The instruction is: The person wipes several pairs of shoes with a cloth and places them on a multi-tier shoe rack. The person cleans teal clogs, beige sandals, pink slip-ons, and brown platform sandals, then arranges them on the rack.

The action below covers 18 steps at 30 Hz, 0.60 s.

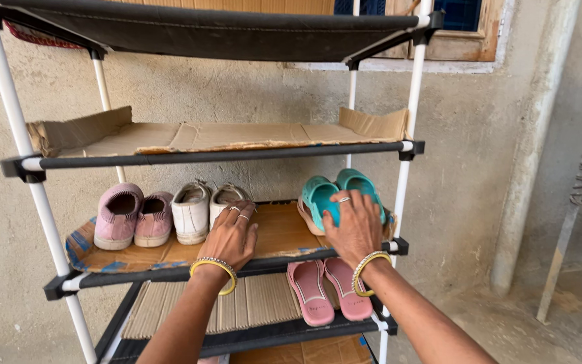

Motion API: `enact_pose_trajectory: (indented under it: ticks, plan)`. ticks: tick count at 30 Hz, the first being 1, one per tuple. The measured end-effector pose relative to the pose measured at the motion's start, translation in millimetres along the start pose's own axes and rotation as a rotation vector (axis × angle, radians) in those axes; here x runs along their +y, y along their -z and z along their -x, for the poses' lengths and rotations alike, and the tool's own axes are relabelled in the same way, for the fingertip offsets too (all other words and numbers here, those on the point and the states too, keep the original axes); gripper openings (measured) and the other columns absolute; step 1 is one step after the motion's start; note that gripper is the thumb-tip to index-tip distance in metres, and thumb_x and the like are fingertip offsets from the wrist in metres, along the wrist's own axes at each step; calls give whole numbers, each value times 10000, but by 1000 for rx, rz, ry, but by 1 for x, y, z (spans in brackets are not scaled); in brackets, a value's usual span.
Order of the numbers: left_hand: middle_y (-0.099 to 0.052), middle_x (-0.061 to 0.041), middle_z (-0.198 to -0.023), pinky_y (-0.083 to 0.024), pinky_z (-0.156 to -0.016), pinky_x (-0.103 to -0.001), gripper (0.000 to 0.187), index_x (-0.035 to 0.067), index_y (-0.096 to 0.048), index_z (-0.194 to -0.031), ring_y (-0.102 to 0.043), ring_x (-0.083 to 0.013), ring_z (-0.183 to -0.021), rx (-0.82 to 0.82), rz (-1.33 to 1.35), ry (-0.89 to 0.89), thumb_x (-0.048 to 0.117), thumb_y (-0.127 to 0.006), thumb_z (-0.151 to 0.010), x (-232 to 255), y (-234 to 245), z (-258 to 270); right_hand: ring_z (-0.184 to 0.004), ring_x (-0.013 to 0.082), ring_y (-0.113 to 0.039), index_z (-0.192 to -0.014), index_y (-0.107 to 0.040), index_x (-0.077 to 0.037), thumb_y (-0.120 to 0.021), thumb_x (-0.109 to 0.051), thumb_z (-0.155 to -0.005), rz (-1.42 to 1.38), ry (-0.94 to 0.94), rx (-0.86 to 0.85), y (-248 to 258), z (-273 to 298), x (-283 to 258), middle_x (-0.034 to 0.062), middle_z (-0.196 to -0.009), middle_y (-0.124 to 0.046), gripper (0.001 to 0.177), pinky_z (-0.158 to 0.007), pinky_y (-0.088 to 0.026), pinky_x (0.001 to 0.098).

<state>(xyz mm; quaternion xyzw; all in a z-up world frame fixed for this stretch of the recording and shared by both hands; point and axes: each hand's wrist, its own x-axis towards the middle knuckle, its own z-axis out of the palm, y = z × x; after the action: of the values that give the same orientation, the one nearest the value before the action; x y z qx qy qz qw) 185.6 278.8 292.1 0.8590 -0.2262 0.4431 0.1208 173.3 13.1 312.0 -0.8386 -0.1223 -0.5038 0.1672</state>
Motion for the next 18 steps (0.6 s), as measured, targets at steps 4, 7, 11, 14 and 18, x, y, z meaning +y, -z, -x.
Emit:
enact_pose_trajectory:
  ticks: [4,7,11,14,18]
  plan:
    - [-540,-212,-1437,-361,-1148,-444,471,-45,-532,-1382,-452,-371,-1381,5,73,-37,178,-537,-968,11,-3,21,-991,337,-594,-1072,-643,-74,-724,-159,-803,-147,87,83,4,28,-14,115,-1051,-644,293,-899,-463,470]
    - [-496,-217,-1487,-313,-1199,-463,482,-50,-512,-1412,-403,-382,-1432,39,94,-80,175,-540,-986,32,-4,42,-987,344,-601,-1071,-634,-66,-716,-114,-803,-231,153,97,12,57,-22,116,-1056,-643,285,-889,-475,468]
    - [-419,-255,-1544,-260,-1214,-492,490,-34,-529,-1377,-342,-417,-1460,56,82,-171,180,-575,-939,78,-8,90,-1003,350,-622,-1065,-635,-75,-710,-90,-832,-269,263,87,26,106,-29,119,-1057,-647,246,-901,-497,468]
    - [-429,-234,-1536,-243,-1224,-504,507,-35,-531,-1376,-344,-398,-1468,-25,78,-163,184,-584,-921,110,-22,135,-967,338,-647,-1077,-640,-70,-702,-82,-844,-290,324,23,39,156,-23,115,-1049,-649,241,-867,-528,454]
    - [-440,-228,-1511,-242,-1228,-496,570,-58,-499,-1422,-355,-380,-1464,-195,85,-244,180,-556,-907,149,-61,200,-907,309,-698,-1078,-648,-76,-683,-114,-881,-311,264,-194,61,231,7,90,-1059,-664,204,-760,-569,431]
